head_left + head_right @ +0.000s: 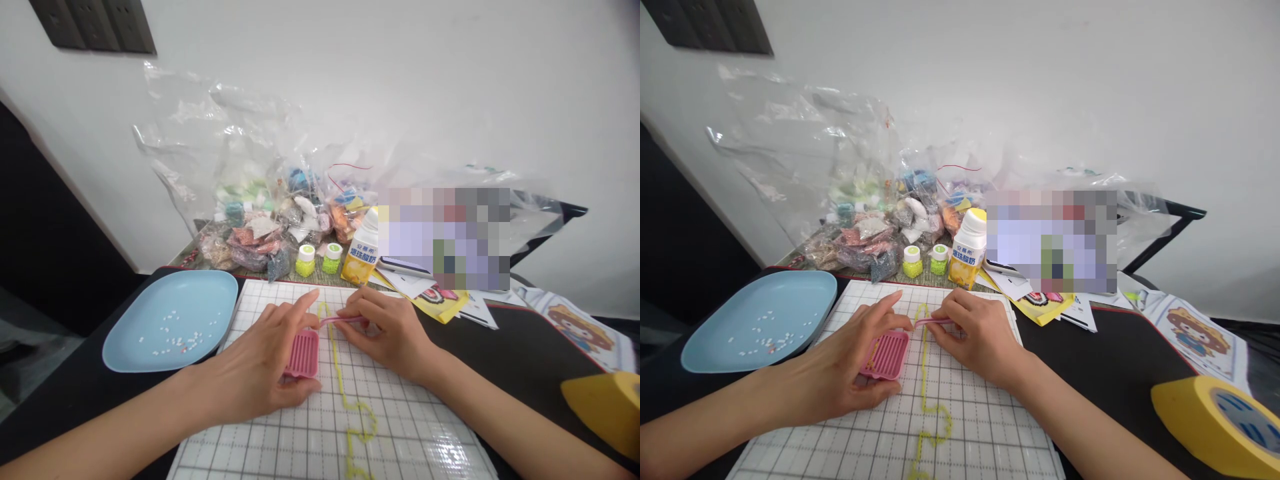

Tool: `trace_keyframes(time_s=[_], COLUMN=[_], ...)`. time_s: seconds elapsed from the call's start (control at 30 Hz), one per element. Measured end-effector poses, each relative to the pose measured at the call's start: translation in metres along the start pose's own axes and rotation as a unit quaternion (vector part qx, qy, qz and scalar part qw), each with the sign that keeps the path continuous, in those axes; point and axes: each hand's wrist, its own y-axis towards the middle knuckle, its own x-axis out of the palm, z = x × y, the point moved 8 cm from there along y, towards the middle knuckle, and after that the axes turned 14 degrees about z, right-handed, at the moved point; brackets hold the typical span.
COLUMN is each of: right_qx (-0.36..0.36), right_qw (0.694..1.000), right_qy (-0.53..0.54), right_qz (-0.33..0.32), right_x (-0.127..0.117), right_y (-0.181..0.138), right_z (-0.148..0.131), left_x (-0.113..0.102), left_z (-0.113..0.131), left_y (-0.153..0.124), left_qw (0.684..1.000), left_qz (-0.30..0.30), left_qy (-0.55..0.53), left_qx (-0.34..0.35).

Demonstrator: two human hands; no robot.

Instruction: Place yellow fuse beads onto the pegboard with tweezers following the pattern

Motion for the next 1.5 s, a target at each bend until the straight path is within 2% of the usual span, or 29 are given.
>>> trace_keyframes(time_s=[0.4, 0.6, 0.8, 1.03, 1.3, 1.5], right_qx=[-0.014, -0.025, -0.042, -0.051, -0.05, -0.053], right_qw=[0.999, 0.996, 0.992, 0.99, 0.988, 0.99], right_qy=[0.024, 0.074, 0.07, 0.058, 0.054, 0.057], right_qz=[0.033, -0.037, -0.097, -0.12, -0.133, -0.118], right_x=[-0.007, 0.001, 0.011, 0.015, 0.017, 0.015], right_y=[0.004, 0.004, 0.0, -0.001, -0.004, -0.002], right_z=[-0.007, -0.026, -0.044, -0.054, -0.055, -0.055], left_x=[0.0, 0.001, 0.0, 0.003, 0.003, 0.003], left_z=[-0.003, -0.005, -0.005, -0.008, -0.008, -0.009], left_y=[0.0, -0.002, -0.001, -0.002, -0.003, -0.002], left_qw=[1.0, 0.999, 0.998, 0.999, 0.999, 0.999], left_qz=[0.014, 0.036, 0.044, 0.025, 0.025, 0.027], left_qy=[-0.015, -0.027, -0.037, -0.041, -0.042, -0.047], left_qx=[-0.002, 0.024, 0.027, 0.002, 0.002, 0.003])
